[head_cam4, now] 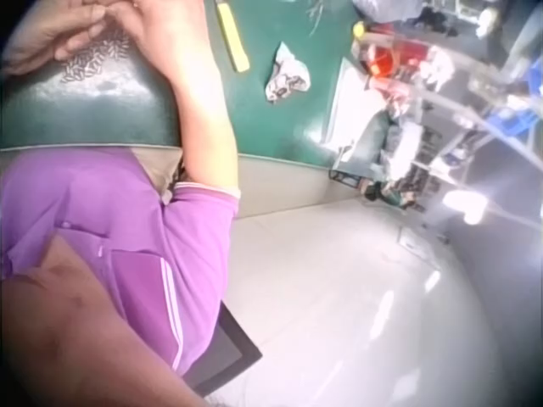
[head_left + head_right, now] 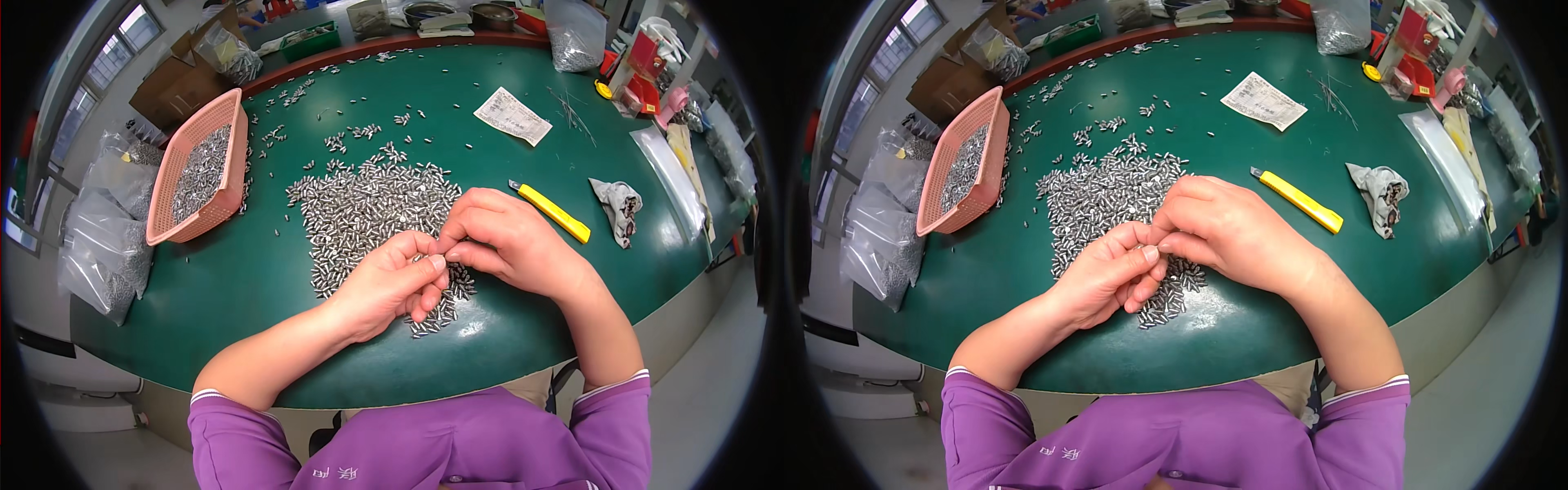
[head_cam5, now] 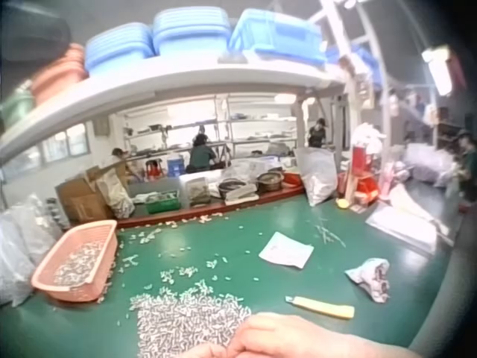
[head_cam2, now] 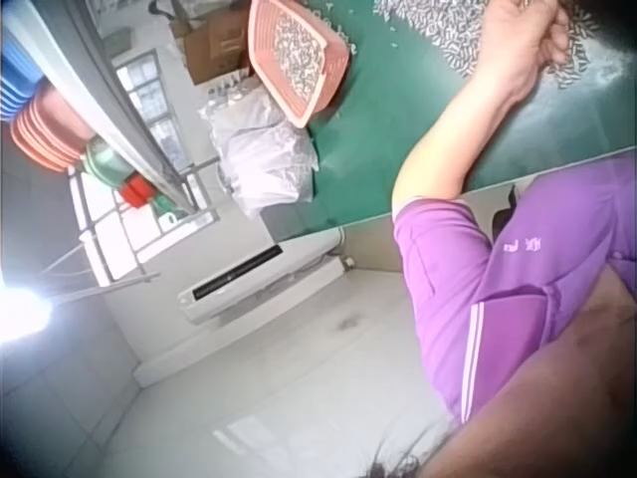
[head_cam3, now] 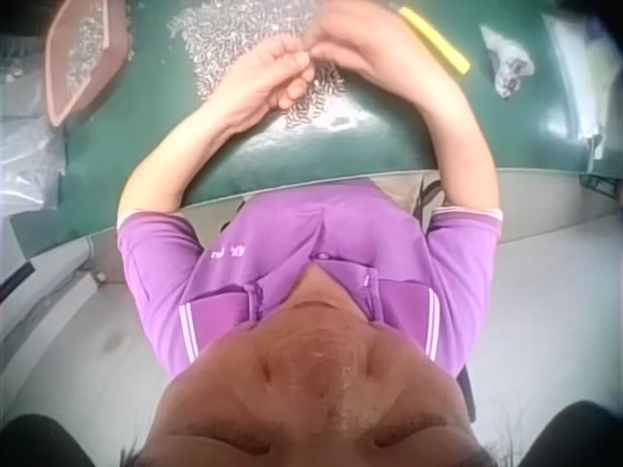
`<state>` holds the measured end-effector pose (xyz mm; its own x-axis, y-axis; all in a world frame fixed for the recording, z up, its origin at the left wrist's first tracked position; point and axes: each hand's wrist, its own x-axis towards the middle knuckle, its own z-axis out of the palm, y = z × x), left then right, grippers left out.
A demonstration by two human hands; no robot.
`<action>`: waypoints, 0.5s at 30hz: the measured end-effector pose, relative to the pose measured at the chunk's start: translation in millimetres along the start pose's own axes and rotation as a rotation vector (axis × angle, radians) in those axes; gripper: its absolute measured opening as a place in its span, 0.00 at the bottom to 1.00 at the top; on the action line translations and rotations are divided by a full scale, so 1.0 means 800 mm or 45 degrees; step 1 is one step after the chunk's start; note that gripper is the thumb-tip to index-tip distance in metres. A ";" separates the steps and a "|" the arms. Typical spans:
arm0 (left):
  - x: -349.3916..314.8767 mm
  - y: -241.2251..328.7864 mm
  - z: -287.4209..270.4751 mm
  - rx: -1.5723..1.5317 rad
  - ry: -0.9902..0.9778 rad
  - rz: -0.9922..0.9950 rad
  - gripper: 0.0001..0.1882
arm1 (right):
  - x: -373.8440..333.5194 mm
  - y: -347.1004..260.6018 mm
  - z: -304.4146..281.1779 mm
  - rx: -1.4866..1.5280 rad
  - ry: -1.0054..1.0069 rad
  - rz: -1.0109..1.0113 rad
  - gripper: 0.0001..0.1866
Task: Sorting or inspecting small silver components on a green workbench by hand.
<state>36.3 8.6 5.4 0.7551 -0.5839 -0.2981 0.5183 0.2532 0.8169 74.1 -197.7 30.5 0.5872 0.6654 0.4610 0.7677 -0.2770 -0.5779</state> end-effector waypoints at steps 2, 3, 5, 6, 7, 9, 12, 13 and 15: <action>0.000 0.001 0.003 -0.007 0.015 -0.001 0.07 | 0.000 0.001 0.002 0.043 0.025 -0.003 0.05; 0.000 0.002 0.002 -0.006 0.014 -0.001 0.07 | 0.000 0.002 0.001 0.041 0.026 -0.003 0.05; 0.002 0.002 -0.001 -0.058 -0.038 0.030 0.07 | 0.000 0.006 -0.003 -0.072 0.082 0.066 0.05; 0.001 0.002 -0.001 -0.059 -0.036 0.031 0.07 | -0.002 0.010 -0.004 -0.120 0.092 0.156 0.05; 0.000 0.003 0.000 -0.062 -0.009 0.022 0.08 | -0.004 0.013 -0.005 -0.118 0.091 0.154 0.05; 0.000 0.004 0.001 -0.066 0.011 0.012 0.09 | -0.008 0.017 -0.008 -0.287 0.065 0.252 0.05; -0.001 0.004 -0.002 -0.075 -0.017 0.006 0.11 | -0.011 0.023 -0.007 -0.330 -0.012 0.328 0.07; -0.001 0.002 -0.004 -0.084 -0.031 0.029 0.12 | -0.012 0.025 -0.006 -0.352 -0.060 0.348 0.07; -0.002 0.001 -0.007 -0.109 -0.069 0.059 0.14 | -0.013 0.026 -0.004 -0.350 -0.070 0.359 0.06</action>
<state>37.8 13.7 3.9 0.7574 -0.6105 -0.2316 0.5172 0.3444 0.7835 84.8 -212.7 16.0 0.7758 0.5708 0.2689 0.6229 -0.6245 -0.4712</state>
